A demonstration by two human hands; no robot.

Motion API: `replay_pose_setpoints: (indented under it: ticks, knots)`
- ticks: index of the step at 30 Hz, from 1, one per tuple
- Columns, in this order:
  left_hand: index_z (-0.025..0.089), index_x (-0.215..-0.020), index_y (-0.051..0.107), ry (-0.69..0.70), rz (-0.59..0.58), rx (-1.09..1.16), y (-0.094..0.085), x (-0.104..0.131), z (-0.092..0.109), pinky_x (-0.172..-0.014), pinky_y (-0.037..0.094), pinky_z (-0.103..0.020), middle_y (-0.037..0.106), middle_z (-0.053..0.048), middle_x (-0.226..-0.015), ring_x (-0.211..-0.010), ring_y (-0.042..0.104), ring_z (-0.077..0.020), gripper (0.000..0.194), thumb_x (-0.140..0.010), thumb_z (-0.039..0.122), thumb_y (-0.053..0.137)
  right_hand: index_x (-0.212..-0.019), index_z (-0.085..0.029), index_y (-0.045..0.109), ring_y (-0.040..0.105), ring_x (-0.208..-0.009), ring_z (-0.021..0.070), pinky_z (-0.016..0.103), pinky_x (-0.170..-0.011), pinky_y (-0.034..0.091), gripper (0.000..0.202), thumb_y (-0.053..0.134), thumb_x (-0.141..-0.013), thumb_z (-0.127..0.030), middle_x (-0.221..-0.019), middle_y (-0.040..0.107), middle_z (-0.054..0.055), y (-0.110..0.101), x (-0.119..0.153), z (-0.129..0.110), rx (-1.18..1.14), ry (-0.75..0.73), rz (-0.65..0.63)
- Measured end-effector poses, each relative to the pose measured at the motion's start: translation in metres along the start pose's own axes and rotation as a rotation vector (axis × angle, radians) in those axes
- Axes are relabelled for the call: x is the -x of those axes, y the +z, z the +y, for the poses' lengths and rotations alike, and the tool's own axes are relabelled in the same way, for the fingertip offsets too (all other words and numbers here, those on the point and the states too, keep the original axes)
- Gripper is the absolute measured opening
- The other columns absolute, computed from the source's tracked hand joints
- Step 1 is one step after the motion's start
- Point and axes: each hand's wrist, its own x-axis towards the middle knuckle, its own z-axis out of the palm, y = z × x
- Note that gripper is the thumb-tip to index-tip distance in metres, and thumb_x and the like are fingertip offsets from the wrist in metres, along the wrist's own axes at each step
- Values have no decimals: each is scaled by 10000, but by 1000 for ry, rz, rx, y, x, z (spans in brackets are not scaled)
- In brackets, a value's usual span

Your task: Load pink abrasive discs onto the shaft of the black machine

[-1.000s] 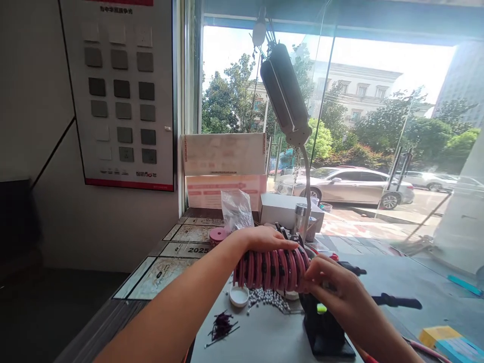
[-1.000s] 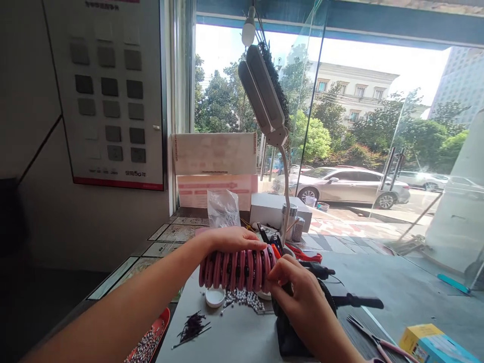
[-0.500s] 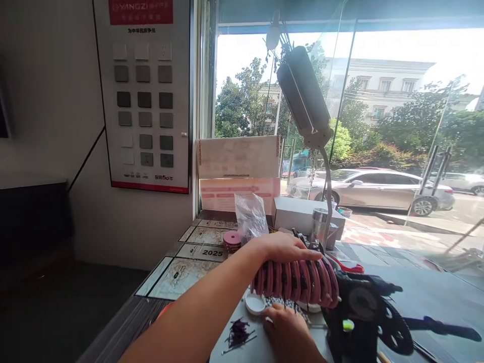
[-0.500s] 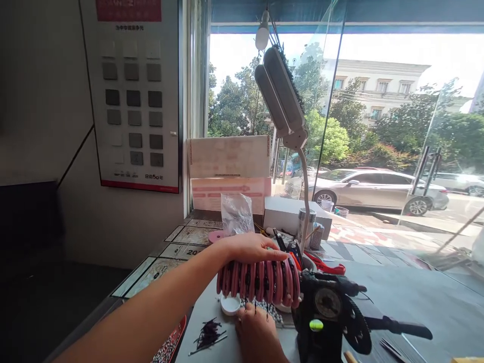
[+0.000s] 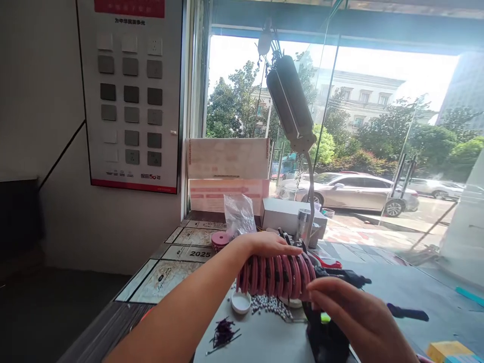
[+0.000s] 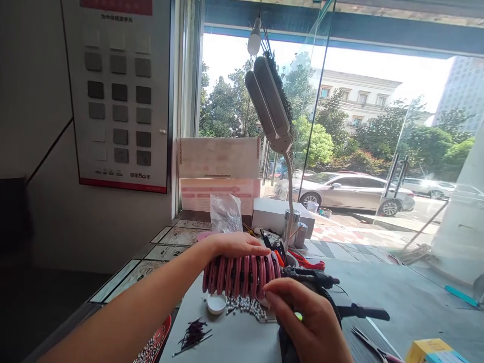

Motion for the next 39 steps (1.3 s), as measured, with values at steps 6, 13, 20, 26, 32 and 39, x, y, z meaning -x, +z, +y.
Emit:
replay_pose_setpoints:
  ticks: [6,13,20,26,32,39]
  knots:
    - [128,-1038,581,-1,-10,1,0,0,0,-818,396,-306,592,-98,-1061,-967,525,-221,669,-778,658,266,-720,-220,628,509,-739,196,318,-682,419,239,543,-766,-439,-758,518,22,-3,-26,15,-29,-37,-90]
    - [130,-1031,593,2,-1,5,1,-1,0,-804,396,-301,608,-91,-1000,-940,531,-219,661,-782,652,273,-730,-221,628,478,-761,206,346,-702,385,226,542,-765,-427,-758,474,18,4,-23,18,-11,4,-95]
    - [131,-1094,575,2,-3,33,0,0,0,-862,381,-318,594,-97,-1099,-1013,513,-239,719,-765,681,249,-693,-218,596,470,-763,193,334,-705,364,216,504,-796,-385,-760,472,6,0,-26,13,173,-51,-138]
    - [113,-1171,524,0,5,62,0,-1,1,-916,346,-321,540,-105,-1206,-1072,487,-229,604,-853,535,232,-714,-212,583,463,-767,184,317,-701,369,207,473,-812,-358,-785,476,9,-10,-30,8,215,-71,-260]
    - [86,-1074,576,16,-7,31,2,-7,-1,-847,382,-301,609,-109,-1049,-978,529,-221,515,-858,464,299,-694,-209,574,462,-770,184,315,-699,362,210,469,-819,-340,-777,484,12,-10,-30,7,269,-91,-274]
    - [105,-1058,576,9,-16,46,0,-5,2,-844,387,-291,599,-90,-1097,-987,529,-208,499,-853,472,308,-733,-208,574,471,-788,182,316,-718,352,177,465,-829,-309,-798,488,14,-12,-30,7,260,-104,-302]
